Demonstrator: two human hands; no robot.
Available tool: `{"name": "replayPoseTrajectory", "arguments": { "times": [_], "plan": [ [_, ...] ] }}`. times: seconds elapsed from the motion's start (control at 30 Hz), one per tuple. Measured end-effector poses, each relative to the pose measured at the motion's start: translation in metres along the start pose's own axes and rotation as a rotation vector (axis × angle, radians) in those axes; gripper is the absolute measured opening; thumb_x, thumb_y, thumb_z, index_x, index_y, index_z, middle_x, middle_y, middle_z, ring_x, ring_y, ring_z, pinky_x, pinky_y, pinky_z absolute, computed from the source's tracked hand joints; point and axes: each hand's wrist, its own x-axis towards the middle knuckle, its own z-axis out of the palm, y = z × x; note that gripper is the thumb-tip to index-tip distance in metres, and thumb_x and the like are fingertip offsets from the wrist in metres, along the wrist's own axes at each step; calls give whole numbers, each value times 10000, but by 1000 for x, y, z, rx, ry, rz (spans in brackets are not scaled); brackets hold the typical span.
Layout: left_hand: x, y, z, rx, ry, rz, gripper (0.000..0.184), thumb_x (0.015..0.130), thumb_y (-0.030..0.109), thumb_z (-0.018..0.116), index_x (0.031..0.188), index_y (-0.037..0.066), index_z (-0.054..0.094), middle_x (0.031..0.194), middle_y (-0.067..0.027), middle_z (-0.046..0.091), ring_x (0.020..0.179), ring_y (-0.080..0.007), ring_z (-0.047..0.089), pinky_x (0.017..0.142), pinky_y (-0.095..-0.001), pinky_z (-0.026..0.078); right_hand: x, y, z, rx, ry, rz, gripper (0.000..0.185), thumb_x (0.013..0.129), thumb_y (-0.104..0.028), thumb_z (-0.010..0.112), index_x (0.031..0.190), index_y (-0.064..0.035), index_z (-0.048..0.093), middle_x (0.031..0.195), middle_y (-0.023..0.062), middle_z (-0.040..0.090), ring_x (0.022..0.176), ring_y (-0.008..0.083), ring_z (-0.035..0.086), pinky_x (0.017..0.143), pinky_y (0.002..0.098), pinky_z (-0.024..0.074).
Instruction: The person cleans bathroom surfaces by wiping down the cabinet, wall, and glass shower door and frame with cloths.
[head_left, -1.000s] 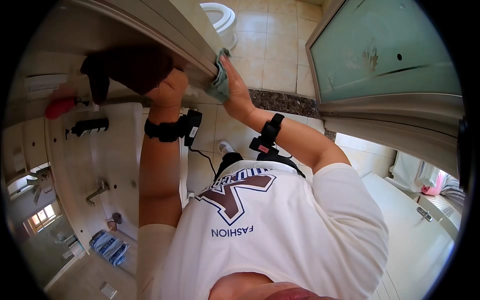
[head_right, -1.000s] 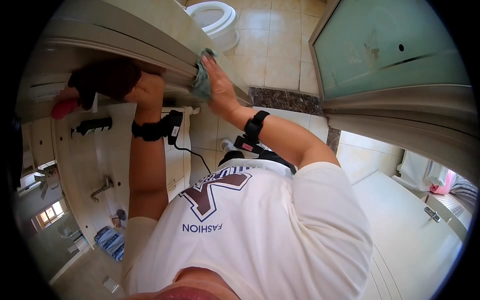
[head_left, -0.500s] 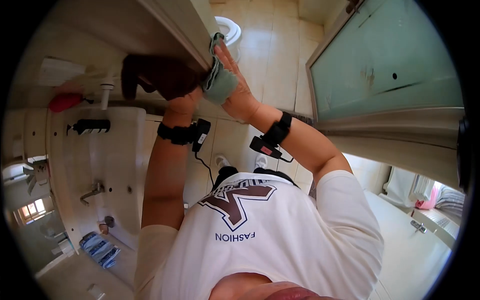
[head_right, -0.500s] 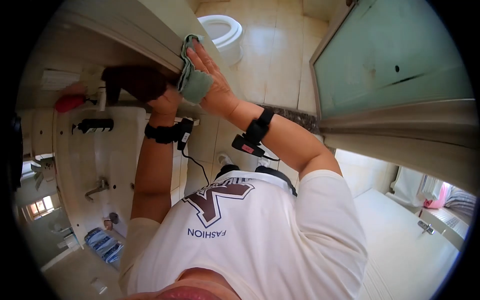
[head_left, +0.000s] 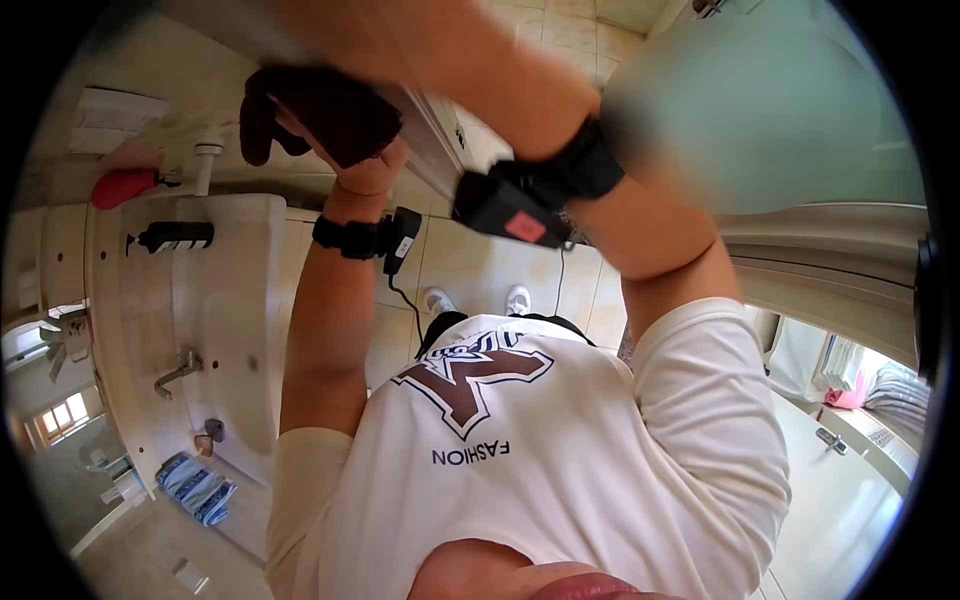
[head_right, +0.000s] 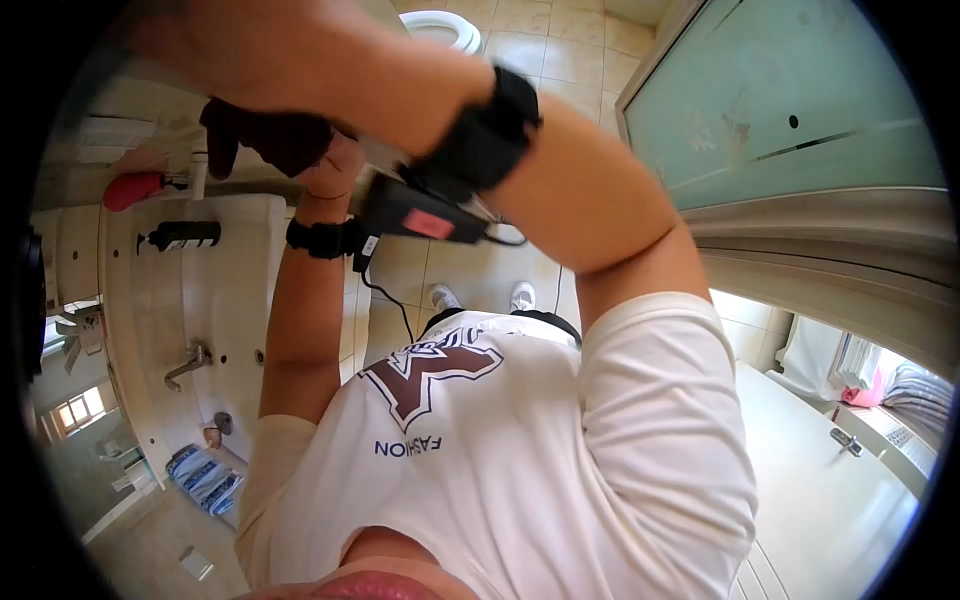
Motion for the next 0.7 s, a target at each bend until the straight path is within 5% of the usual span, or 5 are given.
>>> {"name": "replayPoseTrajectory", "arguments": {
  "times": [0.03,0.17,0.5,0.67,0.7],
  "plan": [
    [-4,-1,0,10,-17,1,815,869,368,577,1461,-39,191,1471,-253,254,1325,-404,276,1090,-488,208,-34,-14,12,-66,192,77,559,874,-147,583,1377,5,395,1399,285,372,1283,456,370,1054,459,332],
    [-24,-5,-1,50,-162,20,786,878,344,588,1458,-27,208,1473,-216,279,1331,-366,292,1099,-461,215,-121,-25,-13,-153,-101,448,821,702,-19,641,1447,-89,302,1465,198,305,1216,430,393,1036,464,347],
    [-49,-8,-7,226,-400,-107,731,882,259,628,1444,-21,254,1462,-160,350,1339,-314,324,1110,-429,238,-225,-15,-20,-306,-236,550,816,704,39,660,1433,-71,310,1456,213,327,1244,407,410,1042,439,369],
    [-27,19,-14,46,-53,-174,528,922,179,530,1371,-51,377,1415,-218,386,1277,-398,372,1079,-431,286,-226,-33,-45,-39,-212,711,717,775,67,618,1425,-84,355,1422,201,406,1303,376,400,1087,411,345],
    [-19,28,-21,20,-13,-162,481,941,176,495,1352,-57,403,1414,-225,379,1258,-412,390,1071,-418,304,-238,-37,-66,104,-226,1015,643,804,10,616,1401,-87,397,1399,173,446,1297,355,418,1084,420,345]
  ]
}}
